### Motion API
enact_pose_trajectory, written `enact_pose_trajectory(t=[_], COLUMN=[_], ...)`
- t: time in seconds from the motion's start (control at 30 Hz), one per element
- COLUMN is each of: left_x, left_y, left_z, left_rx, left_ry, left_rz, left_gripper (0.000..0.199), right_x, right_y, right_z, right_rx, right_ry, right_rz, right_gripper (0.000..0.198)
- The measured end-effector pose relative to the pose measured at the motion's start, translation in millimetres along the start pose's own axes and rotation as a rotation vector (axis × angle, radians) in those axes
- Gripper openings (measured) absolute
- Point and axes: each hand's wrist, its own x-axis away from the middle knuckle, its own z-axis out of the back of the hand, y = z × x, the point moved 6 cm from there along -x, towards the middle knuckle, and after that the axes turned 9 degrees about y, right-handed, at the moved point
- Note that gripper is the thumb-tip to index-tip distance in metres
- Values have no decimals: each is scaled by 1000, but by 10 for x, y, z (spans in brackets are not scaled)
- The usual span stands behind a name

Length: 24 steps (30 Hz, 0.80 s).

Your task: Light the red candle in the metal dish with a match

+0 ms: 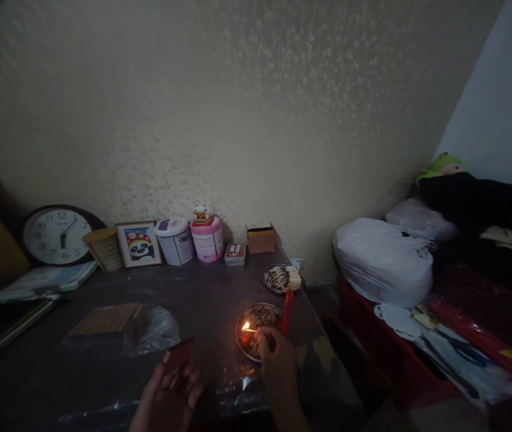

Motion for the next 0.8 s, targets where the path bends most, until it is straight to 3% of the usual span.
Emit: enact_pose_trajectory(t=[0.37,0.6,0.8], left_x=[111,54,96], left_y=[20,8,50], left_z=[-81,-40,-73], left_rx=[-10,9,-31], left_ry=[9,31,2], left_rz=[-32,-21,-49], left_gripper=[13,37,35], right_x=[19,29,26], right_y=[-57,-57,-32], right_z=[37,19,-1], right_rx=[-10,-22,-35], right_ry=[-36,-45,-45], right_rz=[0,2,-10], right_gripper=[26,27,25])
